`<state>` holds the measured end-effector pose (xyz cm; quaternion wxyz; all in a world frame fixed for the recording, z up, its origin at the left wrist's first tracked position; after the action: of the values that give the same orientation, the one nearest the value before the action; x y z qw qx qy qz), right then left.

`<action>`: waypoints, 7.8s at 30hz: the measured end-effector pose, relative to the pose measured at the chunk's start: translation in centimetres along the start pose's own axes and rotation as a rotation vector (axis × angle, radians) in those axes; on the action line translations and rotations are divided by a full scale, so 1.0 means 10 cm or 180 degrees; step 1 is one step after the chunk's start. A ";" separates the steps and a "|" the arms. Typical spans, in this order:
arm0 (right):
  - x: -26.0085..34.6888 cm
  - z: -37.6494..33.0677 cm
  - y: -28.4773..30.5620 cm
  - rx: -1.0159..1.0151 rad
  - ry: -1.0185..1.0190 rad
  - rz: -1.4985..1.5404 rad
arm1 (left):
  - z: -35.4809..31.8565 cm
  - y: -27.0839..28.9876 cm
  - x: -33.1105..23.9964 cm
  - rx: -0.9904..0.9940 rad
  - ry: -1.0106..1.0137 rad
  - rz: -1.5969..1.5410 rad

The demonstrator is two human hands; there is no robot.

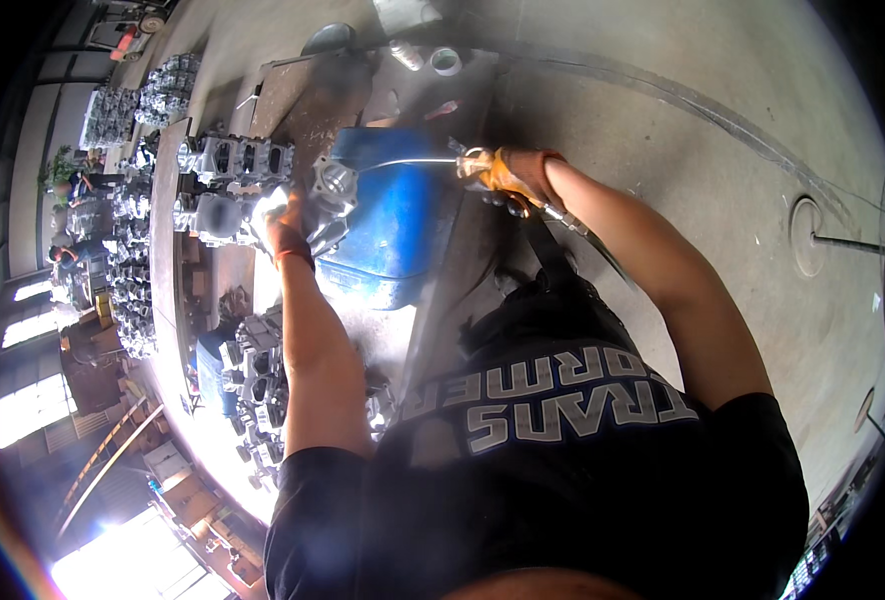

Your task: The person cleans several engine blocks one at a time using a pressurized air hose to blow out debris from the interior cavities and external surfaces while wearing gloves.

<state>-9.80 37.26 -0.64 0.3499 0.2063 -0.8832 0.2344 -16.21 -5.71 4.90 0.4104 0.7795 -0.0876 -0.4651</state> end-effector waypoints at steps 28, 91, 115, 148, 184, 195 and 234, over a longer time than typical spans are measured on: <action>0.04 -0.19 -0.11 0.0314 0.0163 0.0107 | -0.58 0.22 -0.54 -0.0364 0.0163 -0.0850; 0.60 -0.32 -0.52 -0.0305 0.1827 -0.1907 | 0.13 0.43 0.71 0.0111 -0.0047 -0.1165; 0.64 -0.41 -0.51 -0.0789 0.1911 -0.1252 | -0.09 0.40 0.61 0.0418 -0.0368 -0.0898; 0.02 -0.54 -0.18 -0.1477 0.0637 -0.1587 | -0.10 0.50 0.73 0.0234 -0.0266 -0.1391; 0.24 -1.03 -0.60 -0.1191 0.0830 -0.1862 | -0.24 0.63 0.58 -0.0121 -0.0267 -0.0845; 0.19 -0.99 -0.41 -0.0700 0.1029 0.0694 | -0.01 0.54 0.78 -0.0012 -0.0322 -0.1272; -0.02 -0.94 -0.25 -0.0227 0.0444 -0.1294 | -0.55 0.00 -0.46 0.0992 -0.1648 0.0577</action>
<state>-3.47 40.57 5.93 0.4573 0.3509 -0.8048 0.1414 -14.33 -0.26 9.15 0.2898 0.6777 -0.3285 -0.5906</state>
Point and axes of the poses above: each hand's wrist, its own z-axis towards the middle knuckle, its own y-axis out of the back of the hand, x = y × z, the point moved 10 cm from there along z, towards the middle knuckle, and after that the axes turned 3 degrees about x, right-handed, at the moved point
